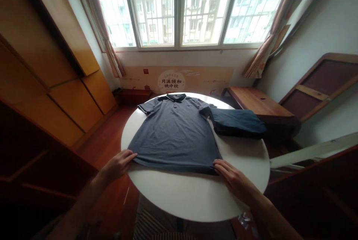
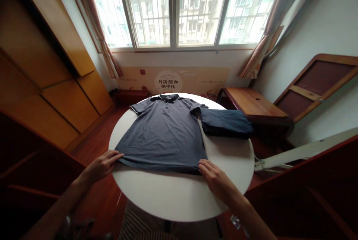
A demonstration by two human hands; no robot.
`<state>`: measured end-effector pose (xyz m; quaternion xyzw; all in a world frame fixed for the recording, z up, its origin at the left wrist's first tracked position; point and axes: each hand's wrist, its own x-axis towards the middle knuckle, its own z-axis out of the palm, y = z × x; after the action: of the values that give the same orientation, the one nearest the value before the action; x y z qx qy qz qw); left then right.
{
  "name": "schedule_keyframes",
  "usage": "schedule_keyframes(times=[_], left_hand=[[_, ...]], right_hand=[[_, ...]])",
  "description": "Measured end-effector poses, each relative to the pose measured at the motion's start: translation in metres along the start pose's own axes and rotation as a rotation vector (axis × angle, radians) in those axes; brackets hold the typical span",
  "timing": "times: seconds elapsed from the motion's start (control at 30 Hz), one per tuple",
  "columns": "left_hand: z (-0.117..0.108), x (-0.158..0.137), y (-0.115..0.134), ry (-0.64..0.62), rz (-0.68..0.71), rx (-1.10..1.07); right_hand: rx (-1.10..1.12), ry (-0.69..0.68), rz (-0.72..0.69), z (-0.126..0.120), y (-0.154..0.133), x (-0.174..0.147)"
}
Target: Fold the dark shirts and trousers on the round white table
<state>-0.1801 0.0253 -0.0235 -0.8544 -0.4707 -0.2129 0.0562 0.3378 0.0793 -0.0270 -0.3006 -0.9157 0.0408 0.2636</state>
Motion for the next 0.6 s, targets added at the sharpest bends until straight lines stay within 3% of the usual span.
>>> schedule_keyframes(times=[0.2, 0.4, 0.5, 0.6], left_hand=[[-0.003, -0.016, 0.019, -0.001, -0.042, -0.027], [-0.025, -0.022, 0.046, -0.192, -0.127, -0.228], [-0.025, 0.003, 0.029, -0.113, -0.267, -0.347], [-0.014, 0.052, -0.009, -0.071, -0.472, -0.597]], right_hand=[[0.115, -0.16, 0.088, -0.023, -0.007, -0.006], [0.119, -0.302, 0.113, -0.051, -0.018, -0.013], [0.106, -0.317, 0.054, -0.055, -0.03, 0.02], [0.114, -0.358, -0.058, -0.044, -0.047, 0.082]])
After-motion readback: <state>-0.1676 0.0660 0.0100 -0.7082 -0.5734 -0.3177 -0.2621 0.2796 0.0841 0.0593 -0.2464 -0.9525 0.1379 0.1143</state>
